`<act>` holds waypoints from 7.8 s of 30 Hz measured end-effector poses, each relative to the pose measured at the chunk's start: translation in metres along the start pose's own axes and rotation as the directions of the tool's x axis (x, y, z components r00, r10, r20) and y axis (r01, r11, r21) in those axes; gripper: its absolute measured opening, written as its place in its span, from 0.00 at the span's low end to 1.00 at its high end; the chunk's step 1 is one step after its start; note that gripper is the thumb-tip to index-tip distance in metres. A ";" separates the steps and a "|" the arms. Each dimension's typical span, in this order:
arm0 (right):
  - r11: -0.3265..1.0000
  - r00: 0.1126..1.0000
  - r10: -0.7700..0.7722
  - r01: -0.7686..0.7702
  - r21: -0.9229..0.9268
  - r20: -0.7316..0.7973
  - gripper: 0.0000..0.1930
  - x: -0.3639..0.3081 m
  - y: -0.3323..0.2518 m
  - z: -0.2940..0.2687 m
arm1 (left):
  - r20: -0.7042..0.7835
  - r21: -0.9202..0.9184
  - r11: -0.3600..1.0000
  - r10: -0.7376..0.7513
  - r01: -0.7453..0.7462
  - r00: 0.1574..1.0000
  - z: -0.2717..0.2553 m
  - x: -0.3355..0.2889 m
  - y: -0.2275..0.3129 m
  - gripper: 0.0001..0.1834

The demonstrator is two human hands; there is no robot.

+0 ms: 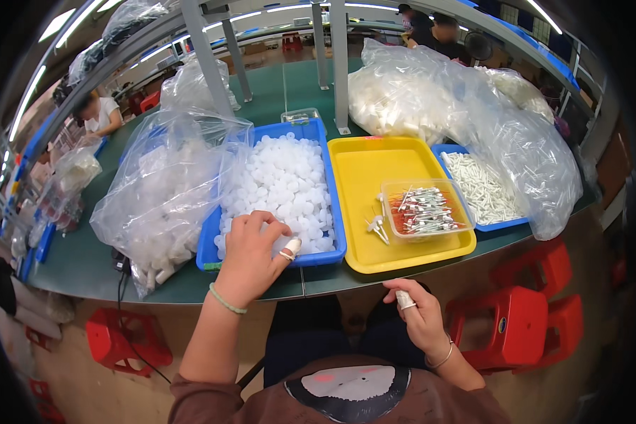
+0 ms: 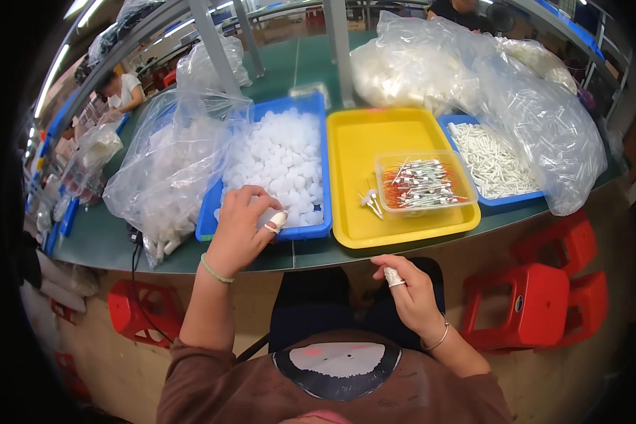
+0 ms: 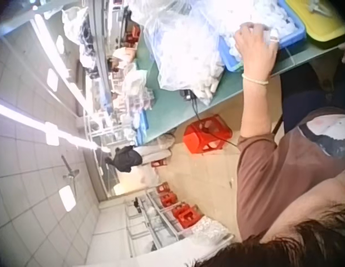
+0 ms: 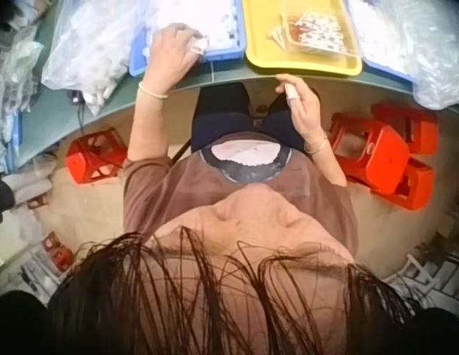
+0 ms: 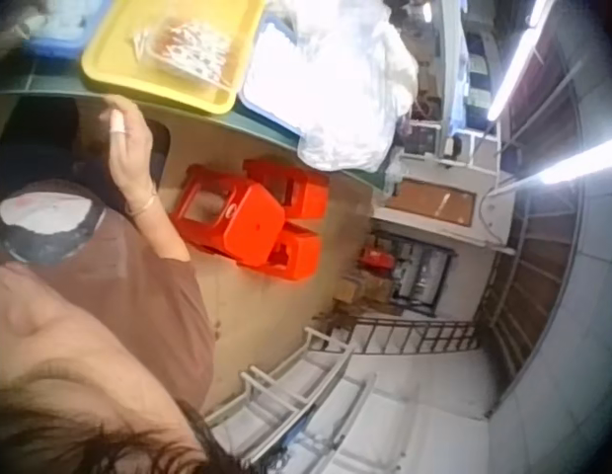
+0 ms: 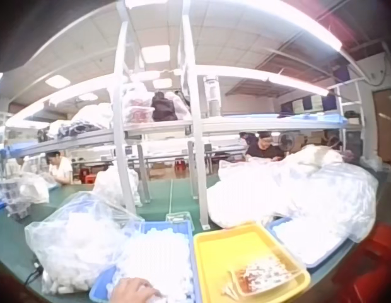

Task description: The person assembles small white plastic components by inserting thin metal pins into them. They transfer white plastic pieces from a yellow tray into a blue tray, then repeatedly pick up a plastic piece and a pin, insert the pin into the piece, and place the assembled unit into a yellow tray.

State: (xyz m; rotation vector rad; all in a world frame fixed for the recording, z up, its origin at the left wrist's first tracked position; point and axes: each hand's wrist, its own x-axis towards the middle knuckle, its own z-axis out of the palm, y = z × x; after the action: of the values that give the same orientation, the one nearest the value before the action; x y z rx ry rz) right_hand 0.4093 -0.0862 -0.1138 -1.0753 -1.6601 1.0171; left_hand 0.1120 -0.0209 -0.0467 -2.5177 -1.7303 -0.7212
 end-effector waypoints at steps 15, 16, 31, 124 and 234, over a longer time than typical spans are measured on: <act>0.979 0.997 0.074 -0.079 0.188 0.031 0.08 -0.008 0.019 0.004 | 0.063 -0.173 0.974 -0.138 0.147 0.988 -0.005 0.024 -0.013 0.10; 0.977 0.997 0.067 -0.070 0.202 0.022 0.08 -0.008 0.018 0.005 | 0.050 -0.205 0.968 -0.137 0.145 0.989 -0.006 0.024 -0.014 0.10; 0.960 0.995 0.087 -0.098 0.262 0.053 0.07 -0.007 0.015 0.008 | 0.297 -0.600 -0.781 -0.419 -0.173 0.858 0.002 0.056 -0.046 0.12; 0.956 0.990 -0.139 0.135 -0.260 0.000 0.10 -0.015 0.038 0.042 | 0.743 -0.530 -0.619 -0.009 0.580 0.669 0.153 -0.094 0.079 0.20; 0.807 0.916 -0.401 0.358 -0.470 0.009 0.15 -0.028 0.030 0.030 | 0.522 -0.821 -0.317 -0.078 0.475 0.849 0.157 -0.100 0.083 0.18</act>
State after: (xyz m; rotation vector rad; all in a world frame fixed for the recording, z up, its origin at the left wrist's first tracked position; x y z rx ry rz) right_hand 0.3936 -0.1090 -0.1567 -1.0026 -1.9957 0.3045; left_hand 0.2143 -0.1012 -0.2034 -2.5687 -2.4049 -3.3059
